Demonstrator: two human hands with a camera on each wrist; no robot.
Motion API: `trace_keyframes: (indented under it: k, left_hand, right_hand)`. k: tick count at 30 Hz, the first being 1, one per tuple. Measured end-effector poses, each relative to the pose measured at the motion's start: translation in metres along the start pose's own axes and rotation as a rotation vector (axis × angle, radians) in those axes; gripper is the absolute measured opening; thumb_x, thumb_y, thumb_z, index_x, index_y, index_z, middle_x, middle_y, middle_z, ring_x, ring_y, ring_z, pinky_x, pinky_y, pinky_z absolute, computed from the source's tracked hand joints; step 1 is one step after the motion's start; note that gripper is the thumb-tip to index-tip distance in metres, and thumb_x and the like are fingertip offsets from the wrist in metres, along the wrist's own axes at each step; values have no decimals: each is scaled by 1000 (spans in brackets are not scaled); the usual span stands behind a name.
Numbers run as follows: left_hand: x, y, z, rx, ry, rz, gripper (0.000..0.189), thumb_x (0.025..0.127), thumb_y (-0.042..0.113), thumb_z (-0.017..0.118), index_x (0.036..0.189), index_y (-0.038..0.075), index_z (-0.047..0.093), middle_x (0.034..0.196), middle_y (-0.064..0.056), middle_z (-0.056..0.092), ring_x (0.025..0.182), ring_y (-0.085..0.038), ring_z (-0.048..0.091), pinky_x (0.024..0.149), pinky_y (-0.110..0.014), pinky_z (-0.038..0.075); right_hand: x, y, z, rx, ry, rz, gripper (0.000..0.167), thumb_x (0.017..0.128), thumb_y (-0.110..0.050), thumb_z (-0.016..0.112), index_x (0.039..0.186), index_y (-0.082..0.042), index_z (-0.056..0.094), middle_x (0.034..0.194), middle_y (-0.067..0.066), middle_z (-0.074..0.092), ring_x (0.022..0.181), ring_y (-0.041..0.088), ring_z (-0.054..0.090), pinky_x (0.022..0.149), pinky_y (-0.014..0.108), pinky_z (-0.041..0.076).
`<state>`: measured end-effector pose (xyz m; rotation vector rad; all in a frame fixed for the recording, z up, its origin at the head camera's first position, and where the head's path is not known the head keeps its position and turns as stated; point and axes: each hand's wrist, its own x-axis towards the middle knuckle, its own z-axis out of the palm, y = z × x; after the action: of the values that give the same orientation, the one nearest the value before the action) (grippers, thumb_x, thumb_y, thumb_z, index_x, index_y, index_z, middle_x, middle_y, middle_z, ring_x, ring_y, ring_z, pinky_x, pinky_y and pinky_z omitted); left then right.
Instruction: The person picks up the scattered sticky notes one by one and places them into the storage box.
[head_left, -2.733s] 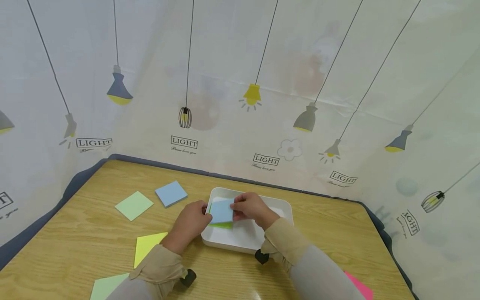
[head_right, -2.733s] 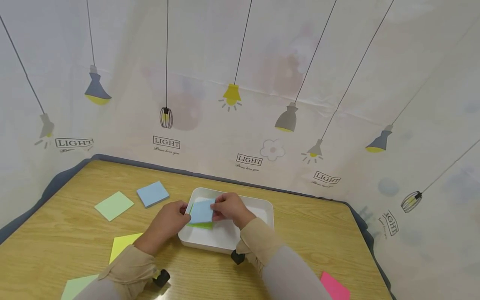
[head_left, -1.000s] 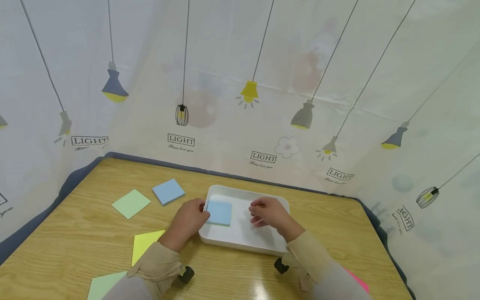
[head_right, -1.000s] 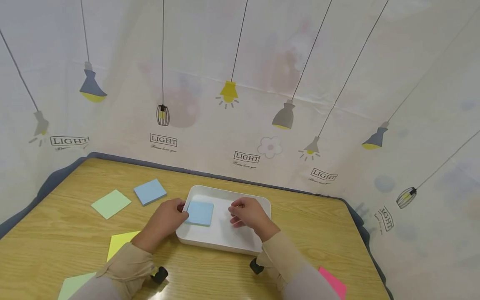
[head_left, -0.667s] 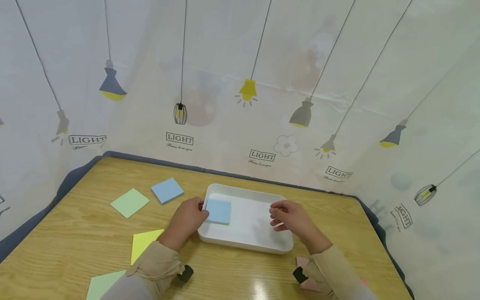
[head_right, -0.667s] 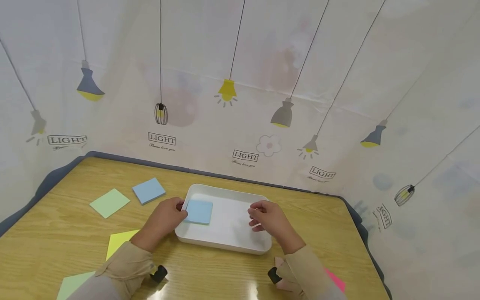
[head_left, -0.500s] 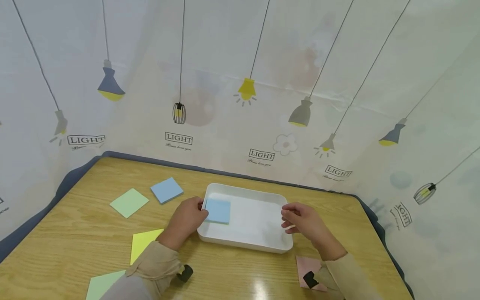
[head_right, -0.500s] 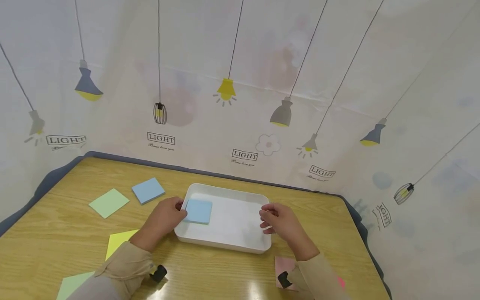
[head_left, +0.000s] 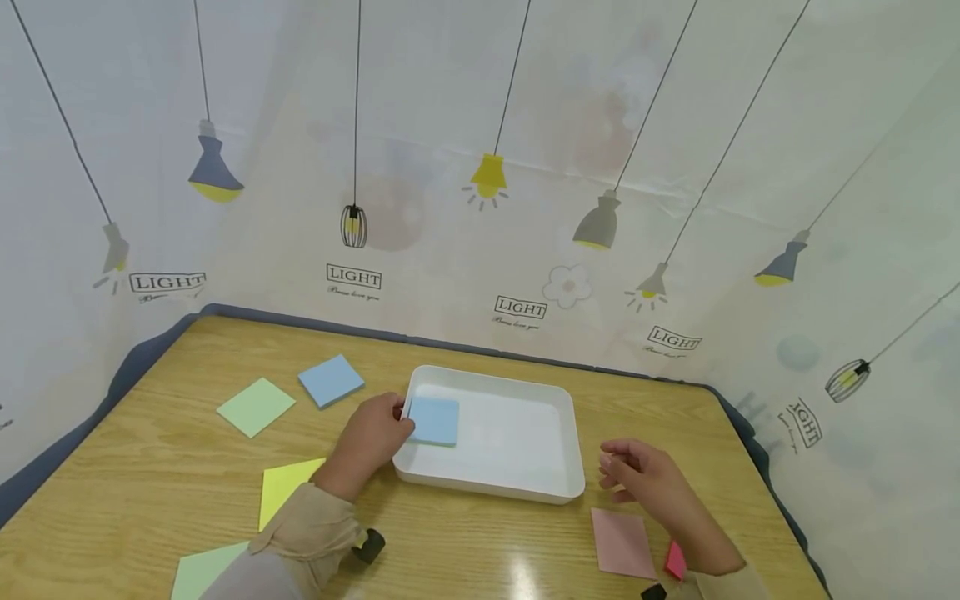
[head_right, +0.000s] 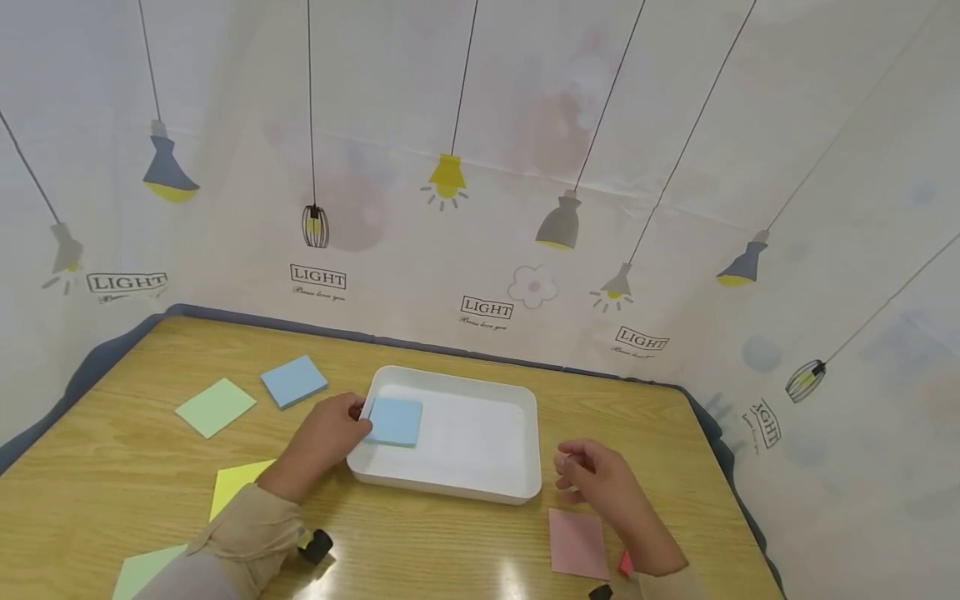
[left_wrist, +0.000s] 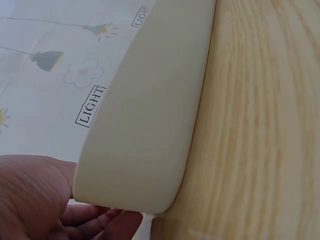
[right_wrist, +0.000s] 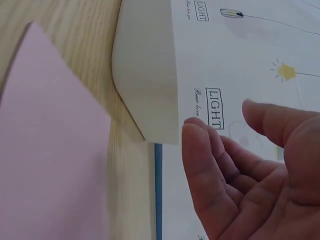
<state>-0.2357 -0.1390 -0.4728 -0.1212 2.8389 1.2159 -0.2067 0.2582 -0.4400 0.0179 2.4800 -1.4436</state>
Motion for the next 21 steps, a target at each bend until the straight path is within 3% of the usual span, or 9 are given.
trace_keyframes:
  k: [4,10,17,21]
  left_hand:
    - [1,0,1,4,-2,0,25,93,18,62,113,6,68,96,-6,67,82,-21,55,73,-36,46]
    - [1,-1,1,8,-3,-1,24,93,19,62,111,6,68,94,-6,66,81,-21,54,72,-36,45]
    - [4,-3,2,12,4,-1,26,93,19,62,114,6,68,95,-5,66,82,-21,54,73,-36,45]
    - [3,-3,3,15,2,-7,29,93,20,62,118,5,67,100,-7,68,85,-21,56,76,-38,48]
  right_hand:
    - [-10,7,-6,-38,-50,-39,52,100,-23,63,141,5,49,115,19,66,97,24,67,79,36,61]
    - [-20,14,-15,-239,-76,-102,55,94,-25,71,140,2,53,113,10,67,101,20,63,80,26,56]
    - [-26,21,-16,-422,-208,-106,75,82,-41,82,141,-5,54,129,9,62,119,28,58,95,42,53]
    - [-28,25,-13,-617,-277,-204,80,74,-51,86,136,-9,58,127,2,58,115,23,54,95,36,52]
